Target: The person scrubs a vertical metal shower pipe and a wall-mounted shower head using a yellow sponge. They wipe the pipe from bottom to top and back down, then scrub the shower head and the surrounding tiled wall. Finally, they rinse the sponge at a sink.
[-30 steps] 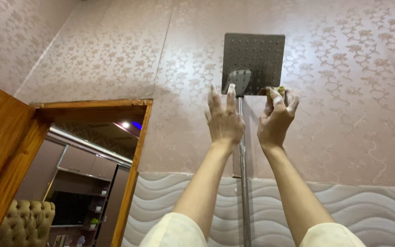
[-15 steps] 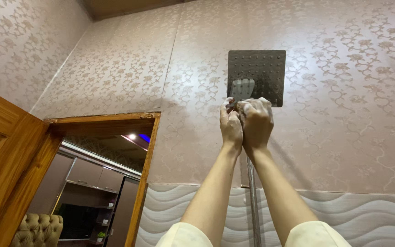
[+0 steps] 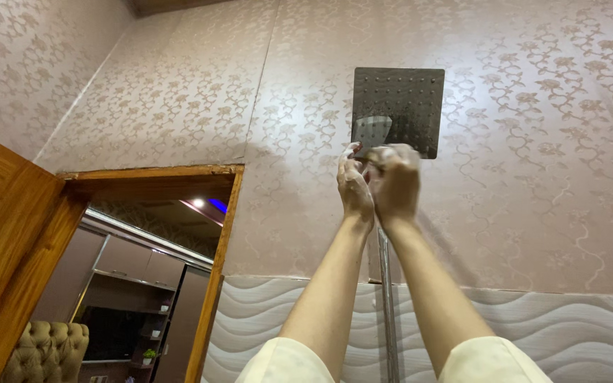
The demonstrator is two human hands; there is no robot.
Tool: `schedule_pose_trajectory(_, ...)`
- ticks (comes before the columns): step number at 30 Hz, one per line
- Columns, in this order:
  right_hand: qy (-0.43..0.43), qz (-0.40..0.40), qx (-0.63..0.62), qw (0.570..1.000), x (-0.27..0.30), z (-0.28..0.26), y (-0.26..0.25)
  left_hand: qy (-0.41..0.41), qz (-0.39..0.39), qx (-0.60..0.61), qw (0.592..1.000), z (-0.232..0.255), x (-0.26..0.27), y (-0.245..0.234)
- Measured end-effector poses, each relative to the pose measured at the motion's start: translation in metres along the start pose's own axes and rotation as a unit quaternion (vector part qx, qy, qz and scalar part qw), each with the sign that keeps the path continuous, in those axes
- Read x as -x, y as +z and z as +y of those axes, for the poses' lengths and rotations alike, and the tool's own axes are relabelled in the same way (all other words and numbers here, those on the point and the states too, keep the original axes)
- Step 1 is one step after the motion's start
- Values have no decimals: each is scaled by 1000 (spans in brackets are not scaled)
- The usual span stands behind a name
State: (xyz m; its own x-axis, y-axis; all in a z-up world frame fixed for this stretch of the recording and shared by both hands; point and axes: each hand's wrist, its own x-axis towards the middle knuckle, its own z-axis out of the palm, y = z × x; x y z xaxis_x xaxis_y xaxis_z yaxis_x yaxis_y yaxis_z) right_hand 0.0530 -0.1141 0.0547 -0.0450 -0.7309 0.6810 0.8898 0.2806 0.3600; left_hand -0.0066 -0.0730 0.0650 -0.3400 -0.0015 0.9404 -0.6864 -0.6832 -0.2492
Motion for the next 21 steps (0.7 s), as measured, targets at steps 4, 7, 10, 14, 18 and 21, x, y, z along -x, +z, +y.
schedule_pose_trajectory(4, -2, -53, -13, 998, 0, -14, -8, 35, 1, -1, 999, -3, 0, -5)
schedule_pose_trajectory(7, 67, -31, 18, 997, 0, 6, -18, -41, 24, -25, 999, 9, 6, 0)
schedule_pose_trajectory(10, 156, -34, 20, 987, -1, 29, -34, -40, 17, -20, 999, 19, 12, 9)
schedule_pose_trajectory(14, 118, -11, 13, 993, -3, 23, -38, -38, 13, -51, 998, 31, 16, 13)
schedule_pose_trajectory(18, -31, -25, -51, 998, 1, -13, -42, -11, 4, -11, 1000, 29, 17, 9)
schedule_pose_trajectory(21, -12, -121, -104, 987, 14, -22, -51, -11, 13, -1, 1000, 19, 25, -2)
